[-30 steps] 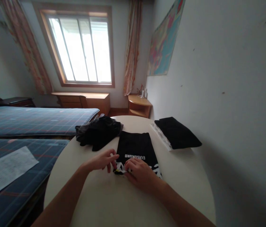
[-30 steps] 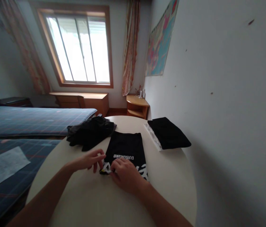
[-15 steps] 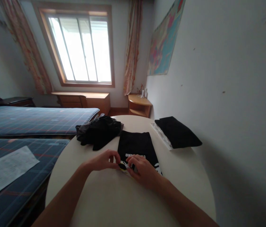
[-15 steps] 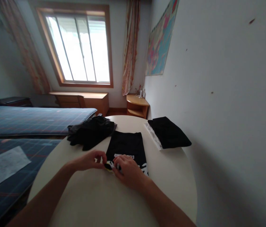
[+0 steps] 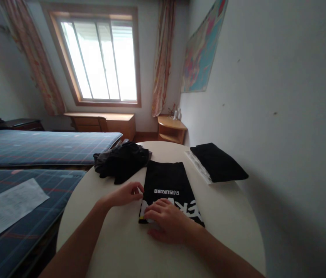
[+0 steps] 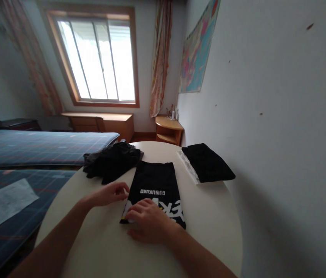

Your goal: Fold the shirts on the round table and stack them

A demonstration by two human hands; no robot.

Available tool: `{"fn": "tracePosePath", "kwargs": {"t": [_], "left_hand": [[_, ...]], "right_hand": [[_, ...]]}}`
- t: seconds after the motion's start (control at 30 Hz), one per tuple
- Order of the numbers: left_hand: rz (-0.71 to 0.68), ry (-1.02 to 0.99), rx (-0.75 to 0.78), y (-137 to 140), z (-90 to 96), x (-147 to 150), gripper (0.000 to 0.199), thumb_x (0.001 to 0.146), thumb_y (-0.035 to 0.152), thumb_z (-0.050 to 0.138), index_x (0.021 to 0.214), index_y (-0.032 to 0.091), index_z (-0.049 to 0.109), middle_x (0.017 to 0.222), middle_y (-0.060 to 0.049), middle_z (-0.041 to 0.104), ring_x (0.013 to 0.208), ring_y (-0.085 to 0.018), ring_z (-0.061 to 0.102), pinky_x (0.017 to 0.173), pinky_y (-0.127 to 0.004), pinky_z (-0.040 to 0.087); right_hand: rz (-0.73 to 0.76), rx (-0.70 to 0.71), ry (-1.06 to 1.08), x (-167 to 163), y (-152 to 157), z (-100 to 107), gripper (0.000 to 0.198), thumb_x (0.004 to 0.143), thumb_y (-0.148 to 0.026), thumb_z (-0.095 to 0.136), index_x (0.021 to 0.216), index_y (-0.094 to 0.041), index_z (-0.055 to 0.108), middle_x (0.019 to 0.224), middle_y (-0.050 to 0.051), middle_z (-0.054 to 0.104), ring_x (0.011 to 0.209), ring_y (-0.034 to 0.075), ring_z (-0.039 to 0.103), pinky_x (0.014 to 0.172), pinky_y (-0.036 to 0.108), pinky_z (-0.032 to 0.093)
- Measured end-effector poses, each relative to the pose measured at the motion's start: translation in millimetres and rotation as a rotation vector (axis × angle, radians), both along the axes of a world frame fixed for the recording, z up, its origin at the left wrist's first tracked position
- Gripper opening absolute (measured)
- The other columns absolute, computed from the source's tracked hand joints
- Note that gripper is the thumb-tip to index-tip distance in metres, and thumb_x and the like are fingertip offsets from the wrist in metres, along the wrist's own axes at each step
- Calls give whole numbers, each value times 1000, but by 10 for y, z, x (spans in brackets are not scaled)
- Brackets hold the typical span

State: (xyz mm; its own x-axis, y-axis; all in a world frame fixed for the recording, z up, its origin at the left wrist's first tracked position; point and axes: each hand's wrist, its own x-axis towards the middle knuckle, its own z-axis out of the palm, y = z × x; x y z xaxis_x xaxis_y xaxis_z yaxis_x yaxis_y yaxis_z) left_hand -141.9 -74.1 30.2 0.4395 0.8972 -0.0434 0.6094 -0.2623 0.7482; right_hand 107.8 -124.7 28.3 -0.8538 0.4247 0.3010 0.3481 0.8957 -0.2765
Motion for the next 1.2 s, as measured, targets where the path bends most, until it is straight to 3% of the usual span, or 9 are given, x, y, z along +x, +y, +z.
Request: {"fn": "tracePosePath", "kwargs": {"t": [0.13, 0.33, 0.5, 0.6, 0.7, 0.8, 0.93, 1.07, 1.2], "left_hand": [[30, 10, 65, 69, -144, 15, 32, 84, 41, 60, 104, 17, 65, 79, -2, 68, 71, -16, 61, 62, -24, 45], [59, -95, 111, 93, -176, 106, 31, 84, 37, 61, 109, 19, 63, 82, -2, 68, 72, -16, 62, 64, -26, 47], [101, -150, 128, 111, -197, 194, 32, 84, 39, 61, 109, 19, 63, 86, -3, 70, 74, -17, 63, 68, -27, 48], [157, -183, 93, 124, -253, 238, 38, 84, 42, 61, 115, 19, 60, 89, -3, 69, 71, -16, 63, 66, -26, 48], [171, -191, 102, 162, -324, 248, 40, 84, 42, 61, 117, 19, 61, 94, -4, 68, 68, -15, 62, 63, -26, 48], [175, -130, 124, 222, -363, 233, 37, 83, 37, 60, 114, 17, 66, 91, -5, 70, 73, -17, 64, 68, -28, 50], [223, -60, 115, 271, -348, 230, 33, 82, 33, 59, 108, 17, 71, 92, -6, 75, 84, -22, 67, 79, -31, 52], [253, -67, 154, 253, -326, 248, 30, 83, 32, 59, 106, 19, 73, 100, -7, 76, 91, -24, 69, 86, -33, 52], [251, -70, 212, 208, -314, 269, 30, 85, 34, 57, 106, 19, 74, 99, -6, 76, 87, -23, 69, 82, -33, 52]], "right_hand": [[-74, 101, -92, -166, -127, -28, 26, 94, -34, 59, 118, -23, 61, 113, 5, 68, 102, 21, 60, 91, 35, 44], [-187, 268, -135, -344, -186, -145, 18, 96, -22, 54, 113, -24, 62, 96, 4, 65, 87, 20, 58, 73, 32, 46], [-158, 376, -151, -413, -199, -151, 12, 96, -22, 52, 95, -20, 63, 112, 9, 64, 92, 23, 57, 74, 37, 48], [-181, 450, -178, -528, -206, -111, 17, 96, -21, 50, 98, -16, 66, 115, 13, 63, 98, 26, 55, 76, 41, 49], [-224, 502, -255, -685, -178, -51, 22, 93, -24, 55, 101, -11, 71, 114, 16, 64, 107, 30, 52, 90, 47, 46], [-165, 489, -330, -810, -120, 6, 19, 90, -23, 59, 90, -12, 75, 103, 14, 66, 103, 29, 53, 95, 48, 43], [-44, 388, -310, -869, -63, 26, 21, 89, -31, 63, 81, -16, 75, 92, 11, 67, 94, 26, 54, 87, 44, 46], [13, 332, -273, -798, -78, 34, 35, 93, -48, 58, 90, -16, 71, 94, 8, 67, 94, 24, 55, 80, 40, 47], [144, 337, -202, -555, -76, 99, 23, 97, -39, 55, 102, -19, 64, 108, 5, 66, 97, 20, 55, 79, 34, 47]]}}
